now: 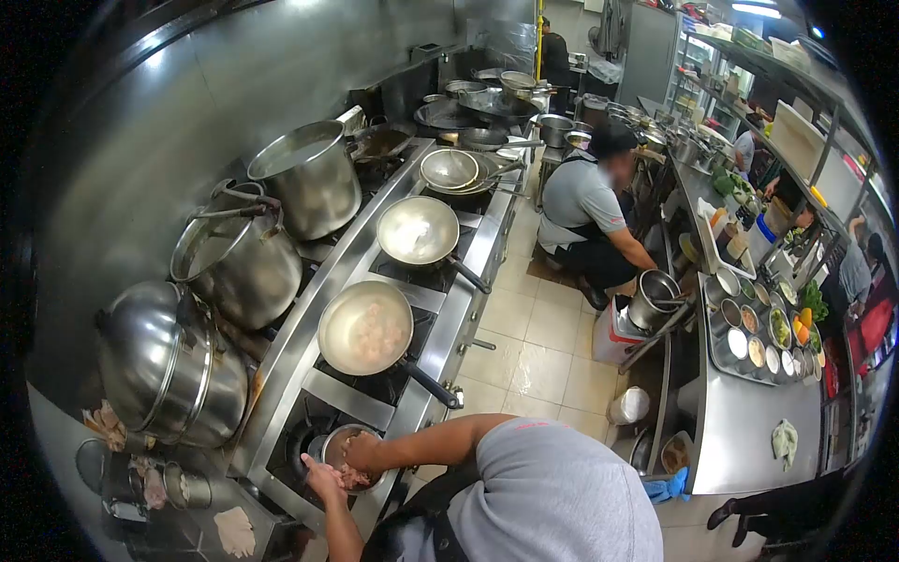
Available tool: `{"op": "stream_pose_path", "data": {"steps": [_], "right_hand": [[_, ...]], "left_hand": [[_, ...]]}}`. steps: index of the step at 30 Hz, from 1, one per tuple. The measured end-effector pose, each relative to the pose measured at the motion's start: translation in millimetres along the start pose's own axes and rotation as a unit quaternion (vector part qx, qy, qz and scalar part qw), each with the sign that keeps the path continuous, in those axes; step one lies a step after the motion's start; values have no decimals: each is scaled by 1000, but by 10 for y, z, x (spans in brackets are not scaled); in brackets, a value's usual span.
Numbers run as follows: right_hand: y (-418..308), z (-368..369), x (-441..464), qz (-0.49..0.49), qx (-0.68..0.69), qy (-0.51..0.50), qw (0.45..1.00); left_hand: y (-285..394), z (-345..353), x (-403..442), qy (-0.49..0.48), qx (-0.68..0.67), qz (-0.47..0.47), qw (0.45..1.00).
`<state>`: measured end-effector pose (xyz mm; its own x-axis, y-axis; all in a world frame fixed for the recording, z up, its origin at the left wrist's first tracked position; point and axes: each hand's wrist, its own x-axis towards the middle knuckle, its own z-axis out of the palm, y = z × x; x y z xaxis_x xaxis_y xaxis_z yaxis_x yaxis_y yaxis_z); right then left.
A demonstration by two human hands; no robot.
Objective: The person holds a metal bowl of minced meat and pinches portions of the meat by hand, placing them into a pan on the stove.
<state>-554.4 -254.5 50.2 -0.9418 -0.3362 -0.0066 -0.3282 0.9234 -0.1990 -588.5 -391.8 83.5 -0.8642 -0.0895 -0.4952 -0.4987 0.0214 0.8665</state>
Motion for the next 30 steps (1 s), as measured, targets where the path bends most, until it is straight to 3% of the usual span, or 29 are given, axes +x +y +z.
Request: {"op": "stream_pose_path", "data": {"steps": [1, 3, 4, 6, 7, 9, 10, 11, 12, 13, 14, 15, 17, 19, 22, 27, 30], "right_hand": [[4, 15, 14, 0, -1, 1, 1000], [22, 37, 53, 32, 48, -37, 998], [22, -93, 25, 32, 47, -36, 998], [25, -626, -102, -4, 175, -50, 983], [62, -704, -111, -5, 176, -51, 983], [66, -762, -123, 28, 265, -92, 959], [124, -462, -32, 8, 296, -31, 955], [221, 101, 165, -58, 378, 64, 922], [253, 815, 471, -178, 533, 137, 816], [174, 1525, 758, -333, 682, 144, 636], [87, 313, 213, -152, 355, 209, 898], [9, -79, 64, -127, 433, 136, 882], [41, -47, 70, -10, 382, 170, 908], [-75, -520, -54, 35, 343, 137, 929], [-128, -531, -63, 15, 291, 160, 943], [-102, -561, -87, -1, 395, 121, 910], [-87, -519, -53, 13, 373, 114, 921]], "left_hand": [[-9, -5, 6, 0, 0, 1, 1000], [-24, -12, 16, -96, -99, -122, 983], [-43, -36, 36, -96, -99, -121, 983], [-83, -81, 77, -278, -113, -37, 953], [-30, -41, -6, -277, -113, -37, 954], [35, 16, -193, -165, -157, -11, 974], [-1, -25, -107, -202, -146, 6, 968], [-104, -129, 6, -229, -137, 19, 963], [-199, -180, 93, -243, -150, 1, 958], [-235, -222, 120, -244, -166, -21, 955], [-222, -231, 8, -206, -142, 5, 968], [2, -219, -210, -228, -128, -2, 965], [-154, -256, 14, -188, -129, -24, 973], [-37, -207, -118, -166, -191, -45, 966], [25, -252, -163, -209, -187, -53, 958], [22, -175, -227, -169, -135, -36, 976], [-66, -104, -157, -157, -38, 11, 987]]}}
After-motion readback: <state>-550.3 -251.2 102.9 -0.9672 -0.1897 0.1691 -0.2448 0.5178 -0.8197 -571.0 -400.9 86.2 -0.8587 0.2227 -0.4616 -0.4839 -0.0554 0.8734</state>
